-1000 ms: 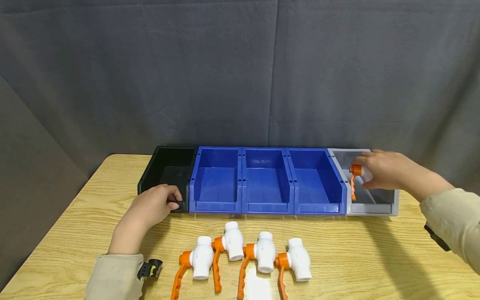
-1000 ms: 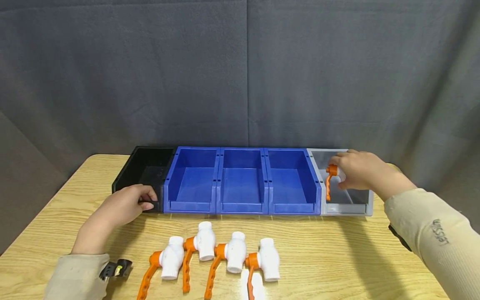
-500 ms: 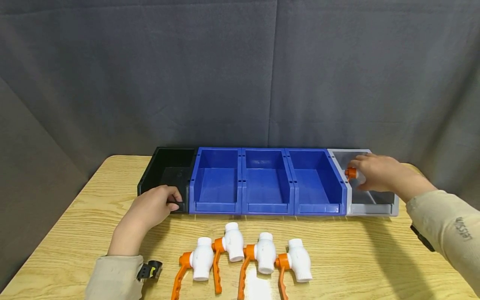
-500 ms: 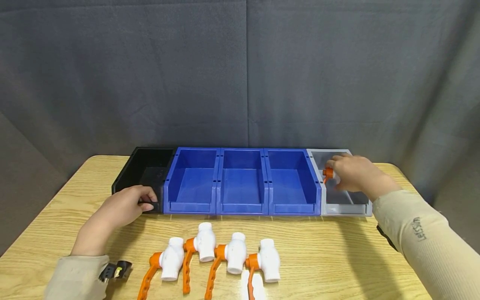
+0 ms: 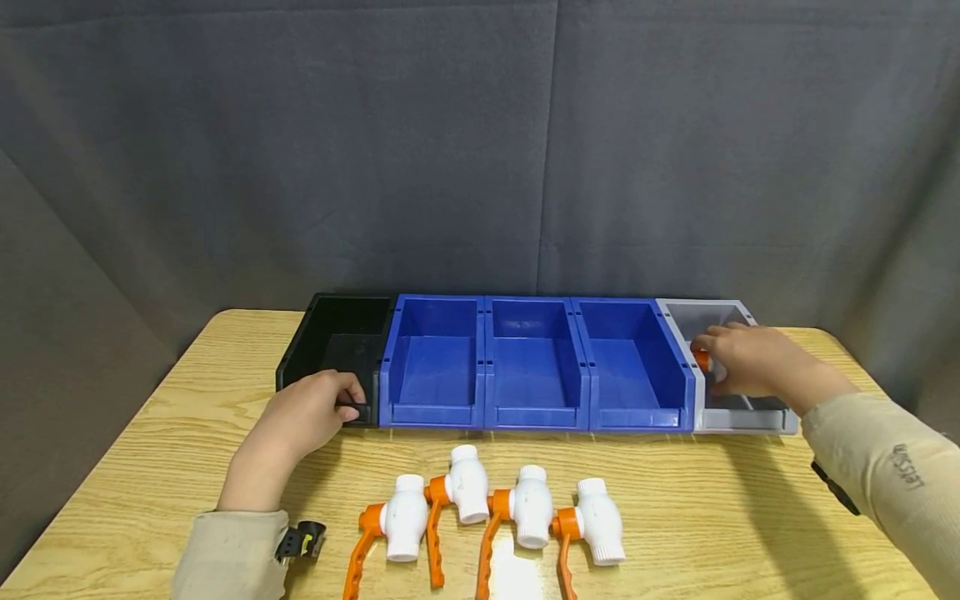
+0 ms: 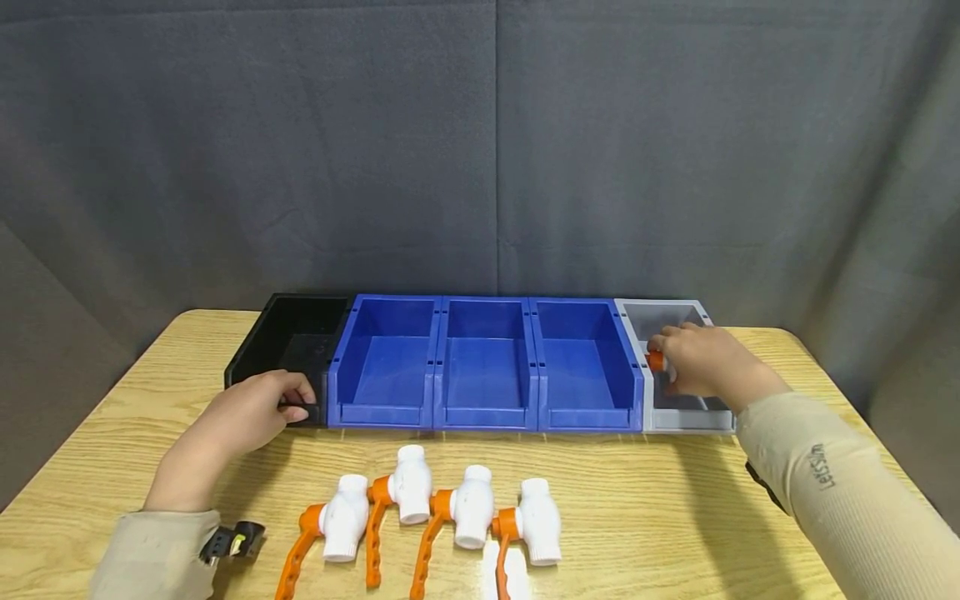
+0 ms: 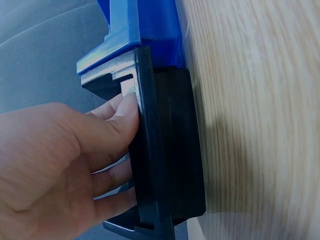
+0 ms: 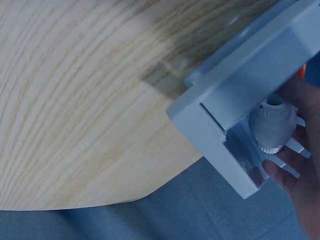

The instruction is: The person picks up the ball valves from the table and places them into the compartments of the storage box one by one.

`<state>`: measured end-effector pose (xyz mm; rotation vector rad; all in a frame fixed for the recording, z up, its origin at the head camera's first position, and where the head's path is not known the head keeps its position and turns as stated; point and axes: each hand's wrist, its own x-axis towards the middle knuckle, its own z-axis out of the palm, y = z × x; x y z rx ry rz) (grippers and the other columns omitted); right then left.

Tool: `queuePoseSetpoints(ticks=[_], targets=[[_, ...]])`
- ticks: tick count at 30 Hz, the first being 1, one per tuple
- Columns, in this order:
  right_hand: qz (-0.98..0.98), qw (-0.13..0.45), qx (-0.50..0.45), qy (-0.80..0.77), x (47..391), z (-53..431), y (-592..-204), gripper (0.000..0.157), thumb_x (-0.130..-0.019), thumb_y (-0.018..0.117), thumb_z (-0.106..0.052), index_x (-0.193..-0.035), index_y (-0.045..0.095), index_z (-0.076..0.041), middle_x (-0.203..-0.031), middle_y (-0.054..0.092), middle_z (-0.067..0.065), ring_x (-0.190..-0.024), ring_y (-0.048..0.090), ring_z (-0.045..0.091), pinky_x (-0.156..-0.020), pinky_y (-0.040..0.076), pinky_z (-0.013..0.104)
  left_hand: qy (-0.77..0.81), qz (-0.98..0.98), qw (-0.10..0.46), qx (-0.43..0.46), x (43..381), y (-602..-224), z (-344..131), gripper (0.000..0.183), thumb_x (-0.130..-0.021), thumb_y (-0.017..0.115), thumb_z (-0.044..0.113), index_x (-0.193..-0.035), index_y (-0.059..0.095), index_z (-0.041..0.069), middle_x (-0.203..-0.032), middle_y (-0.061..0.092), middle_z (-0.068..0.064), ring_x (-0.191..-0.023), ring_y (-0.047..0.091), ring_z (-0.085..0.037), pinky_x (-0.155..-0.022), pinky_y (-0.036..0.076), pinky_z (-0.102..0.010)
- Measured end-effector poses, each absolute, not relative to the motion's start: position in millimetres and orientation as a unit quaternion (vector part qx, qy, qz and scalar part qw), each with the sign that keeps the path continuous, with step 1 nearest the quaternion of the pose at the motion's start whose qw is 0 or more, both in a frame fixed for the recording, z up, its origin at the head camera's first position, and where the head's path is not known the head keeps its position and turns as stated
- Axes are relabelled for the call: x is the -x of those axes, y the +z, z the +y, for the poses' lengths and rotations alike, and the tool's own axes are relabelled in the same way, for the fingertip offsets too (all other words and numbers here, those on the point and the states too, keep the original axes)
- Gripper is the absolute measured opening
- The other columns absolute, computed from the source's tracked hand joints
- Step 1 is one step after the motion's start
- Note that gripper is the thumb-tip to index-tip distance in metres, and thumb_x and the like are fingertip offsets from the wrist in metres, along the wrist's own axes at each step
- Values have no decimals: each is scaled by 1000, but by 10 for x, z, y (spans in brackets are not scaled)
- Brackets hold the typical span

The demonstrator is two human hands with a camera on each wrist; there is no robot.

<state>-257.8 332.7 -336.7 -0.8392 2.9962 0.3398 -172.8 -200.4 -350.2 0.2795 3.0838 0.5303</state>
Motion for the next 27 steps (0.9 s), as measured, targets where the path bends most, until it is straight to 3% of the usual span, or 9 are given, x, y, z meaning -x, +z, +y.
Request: queuePoseSetpoints(ticks=[16, 27], targets=[[958, 9, 264, 110, 2549, 3326, -3444, 63, -62, 94, -25, -112, 67, 2, -100, 67, 14, -90, 65, 37, -76, 53, 56, 165, 982, 2, -88, 1728, -3500, -2001, 7, -89, 72, 6, -93, 68, 11, -89, 65, -5, -78, 58, -22, -76, 51, -45], [964, 32, 248, 88, 2544, 3304, -3445, 55, -66, 91, -21, -110, 67, 4, -100, 67, 15, -90, 65, 37, -77, 52, 57, 166, 982, 1, -89, 1720, -3502, -2002, 8, -89, 72, 5, -93, 69, 11, -88, 64, -5, -78, 58, -22, -75, 51, -45]])
